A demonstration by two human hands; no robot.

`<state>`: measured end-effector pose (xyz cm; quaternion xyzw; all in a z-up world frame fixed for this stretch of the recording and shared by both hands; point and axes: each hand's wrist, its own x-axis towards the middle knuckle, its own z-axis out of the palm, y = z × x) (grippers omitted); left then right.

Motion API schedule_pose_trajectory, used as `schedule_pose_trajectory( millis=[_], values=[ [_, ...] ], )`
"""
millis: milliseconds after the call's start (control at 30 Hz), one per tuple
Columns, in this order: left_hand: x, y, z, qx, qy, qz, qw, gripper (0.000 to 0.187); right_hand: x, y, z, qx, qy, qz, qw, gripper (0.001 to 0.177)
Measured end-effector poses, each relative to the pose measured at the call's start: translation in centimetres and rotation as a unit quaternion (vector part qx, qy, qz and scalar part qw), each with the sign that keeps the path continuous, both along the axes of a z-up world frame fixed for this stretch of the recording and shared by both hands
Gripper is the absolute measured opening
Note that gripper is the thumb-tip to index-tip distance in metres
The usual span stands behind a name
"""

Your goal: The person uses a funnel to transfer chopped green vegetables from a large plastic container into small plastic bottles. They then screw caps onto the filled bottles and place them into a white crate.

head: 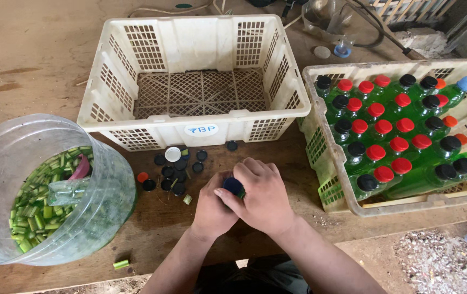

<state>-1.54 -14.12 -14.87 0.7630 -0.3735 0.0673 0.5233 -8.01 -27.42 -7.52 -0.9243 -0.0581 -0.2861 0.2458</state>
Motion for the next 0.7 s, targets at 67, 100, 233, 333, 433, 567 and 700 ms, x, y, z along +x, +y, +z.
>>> schedule_pose_trajectory(
  millis=[67,100,233,333,433,567,700],
  values=[
    [0.3,0.4,-0.1,0.006,0.064,-0.023,0.998,0.042,0.6,-0.7,0.1,-0.029,0.013,0.032,0.999,0.039],
    [0.4,0.4,-0.1,0.009,0.096,-0.035,0.995,0.042,0.7,-0.9,0.1,-0.044,0.019,0.047,0.998,0.040],
    [0.1,-0.4,-0.3,-0.012,0.008,-0.018,1.000,0.044,0.8,-0.5,0.2,-0.071,0.018,-0.041,0.996,0.048],
    [-0.5,-1.1,-0.5,0.000,0.001,0.011,1.000,0.042,0.3,-0.2,0.4,-0.085,0.066,-0.075,0.991,0.052],
    [0.0,-0.7,-0.2,0.010,0.050,-0.027,0.998,0.048,-0.1,-1.3,0.9,-0.100,0.090,-0.017,0.991,0.056],
    [1.5,0.7,0.7,0.011,0.082,-0.111,0.990,0.056,-0.3,-2.4,1.3,-0.087,0.007,0.060,0.994,0.044],
    [1.9,0.5,0.7,0.022,0.117,-0.136,0.984,0.044,-0.1,-2.4,1.1,-0.088,0.010,0.064,0.994,0.040]
  ],
)
